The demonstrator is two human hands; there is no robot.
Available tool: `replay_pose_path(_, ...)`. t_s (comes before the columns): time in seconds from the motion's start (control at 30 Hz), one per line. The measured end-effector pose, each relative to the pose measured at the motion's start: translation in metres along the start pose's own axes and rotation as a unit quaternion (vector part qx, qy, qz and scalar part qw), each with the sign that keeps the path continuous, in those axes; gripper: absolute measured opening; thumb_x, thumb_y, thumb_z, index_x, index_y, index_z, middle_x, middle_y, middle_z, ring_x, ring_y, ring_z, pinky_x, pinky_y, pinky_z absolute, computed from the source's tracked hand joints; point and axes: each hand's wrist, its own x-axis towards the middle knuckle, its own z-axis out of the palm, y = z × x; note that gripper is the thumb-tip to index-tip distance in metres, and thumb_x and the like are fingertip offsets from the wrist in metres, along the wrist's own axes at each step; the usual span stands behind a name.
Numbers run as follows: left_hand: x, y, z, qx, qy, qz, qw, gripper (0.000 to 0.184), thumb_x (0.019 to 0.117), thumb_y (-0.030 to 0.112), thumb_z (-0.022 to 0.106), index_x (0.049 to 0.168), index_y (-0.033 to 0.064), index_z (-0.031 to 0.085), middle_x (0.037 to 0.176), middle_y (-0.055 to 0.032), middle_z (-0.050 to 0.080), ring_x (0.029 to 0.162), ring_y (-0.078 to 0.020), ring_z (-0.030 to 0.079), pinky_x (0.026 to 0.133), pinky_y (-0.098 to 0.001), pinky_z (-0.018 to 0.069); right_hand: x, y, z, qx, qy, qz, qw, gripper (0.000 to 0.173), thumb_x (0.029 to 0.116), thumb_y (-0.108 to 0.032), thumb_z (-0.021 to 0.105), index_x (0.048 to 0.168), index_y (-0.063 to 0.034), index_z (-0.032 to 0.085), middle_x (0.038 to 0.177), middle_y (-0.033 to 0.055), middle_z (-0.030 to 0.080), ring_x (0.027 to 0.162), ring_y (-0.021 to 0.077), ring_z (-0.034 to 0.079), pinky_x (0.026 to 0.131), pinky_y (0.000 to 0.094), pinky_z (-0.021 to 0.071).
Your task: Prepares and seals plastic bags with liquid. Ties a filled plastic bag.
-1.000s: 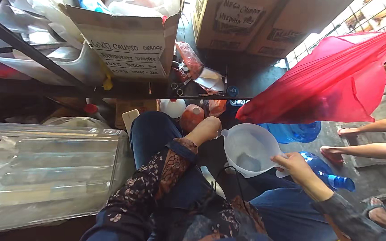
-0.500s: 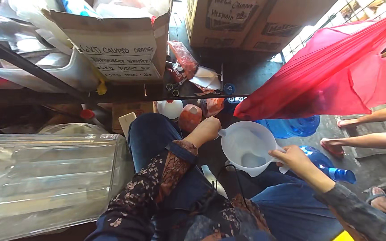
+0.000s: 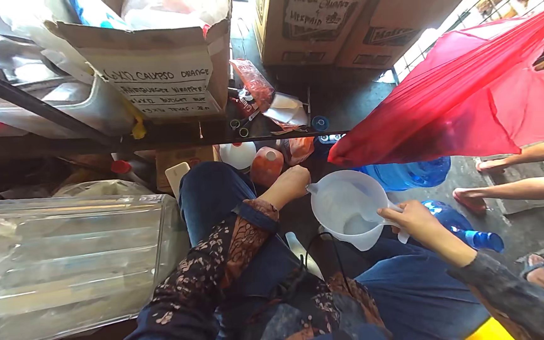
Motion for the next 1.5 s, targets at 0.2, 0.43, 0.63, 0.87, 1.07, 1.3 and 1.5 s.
replay_pose_path(0.2, 0.002, 0.001, 0.002, 0.006, 0.004, 0.005, 1.0, 0.015, 0.0923, 0.005, 0.065, 0.101, -0.0034, 0.073, 0.104, -0.0208, 0.072, 0.105, -0.0373, 0.067, 0.092, -0.056, 0.0518, -0.002, -0.001, -0.003, -0.005, -0.007, -0.007, 1.0, 0.039, 0.0972, -0.032, 0.066, 0.066, -0.01, 0.059, 0.055, -0.0025, 0.056, 0.048, 0.0084, 0.052, 0.052, 0.0328, 0.0449)
replay_pose_path(0.43, 0.001, 0.003, 0.0, 0.009, 0.004, -0.003, 1.0, 0.016, 0.0917, 0.005, 0.066, 0.104, -0.0029, 0.074, 0.105, -0.0206, 0.071, 0.107, -0.0374, 0.067, 0.093, -0.0553, 0.0515, -0.004, -0.004, -0.006, -0.011, -0.015, -0.007, 1.0, 0.04, 0.0973, -0.033, 0.067, 0.066, -0.0095, 0.059, 0.055, -0.0021, 0.056, 0.048, 0.0085, 0.052, 0.052, 0.0326, 0.045)
replay_pose_path(0.63, -0.001, 0.002, 0.002, -0.006, 0.013, -0.006, 1.0, 0.014, 0.0904, 0.002, 0.066, 0.101, -0.0035, 0.074, 0.105, -0.0219, 0.071, 0.107, -0.0386, 0.067, 0.094, -0.0572, 0.0515, -0.006, -0.005, -0.007, -0.025, -0.019, -0.018, 0.999, 0.041, 0.0983, -0.035, 0.065, 0.067, -0.0087, 0.06, 0.056, -0.0019, 0.056, 0.049, 0.0096, 0.052, 0.053, 0.0352, 0.0449)
replay_pose_path(0.87, 0.0, 0.002, 0.002, 0.003, 0.007, -0.008, 1.0, 0.013, 0.0909, 0.004, 0.067, 0.1, -0.0029, 0.074, 0.102, -0.0212, 0.071, 0.105, -0.038, 0.067, 0.091, -0.0563, 0.0521, -0.01, -0.01, -0.008, -0.027, -0.021, -0.006, 0.999, 0.041, 0.0984, -0.035, 0.066, 0.067, -0.0089, 0.059, 0.055, -0.0023, 0.055, 0.049, 0.0085, 0.051, 0.053, 0.0337, 0.0443)
replay_pose_path(1.07, -0.001, 0.004, 0.0, 0.004, -0.005, -0.027, 1.0, 0.015, 0.0912, 0.004, 0.066, 0.103, -0.003, 0.073, 0.105, -0.021, 0.071, 0.107, -0.0377, 0.067, 0.092, -0.0563, 0.0516, -0.011, -0.01, -0.008, -0.029, -0.021, -0.01, 0.999, 0.043, 0.099, -0.035, 0.065, 0.067, -0.0085, 0.058, 0.056, -0.002, 0.054, 0.049, 0.009, 0.051, 0.053, 0.0341, 0.0433)
replay_pose_path(1.3, 0.0, 0.002, 0.002, 0.008, -0.002, -0.023, 1.0, 0.014, 0.0906, 0.005, 0.068, 0.101, -0.0025, 0.074, 0.104, -0.0205, 0.071, 0.106, -0.0375, 0.067, 0.092, -0.0562, 0.0519, -0.011, -0.011, -0.009, -0.036, -0.026, -0.005, 0.999, 0.043, 0.0993, -0.037, 0.065, 0.067, -0.0087, 0.059, 0.057, -0.0018, 0.055, 0.05, 0.0093, 0.051, 0.054, 0.0347, 0.0435)
replay_pose_path(1.5, -0.001, 0.002, 0.002, 0.0, 0.001, -0.027, 1.0, 0.014, 0.091, 0.005, 0.067, 0.102, -0.0023, 0.074, 0.104, -0.0206, 0.072, 0.106, -0.0376, 0.067, 0.092, -0.0565, 0.052, -0.012, -0.011, -0.01, -0.037, -0.024, -0.008, 0.999, 0.043, 0.0992, -0.037, 0.064, 0.067, -0.0082, 0.059, 0.057, -0.0011, 0.055, 0.051, 0.0102, 0.052, 0.055, 0.036, 0.0439)
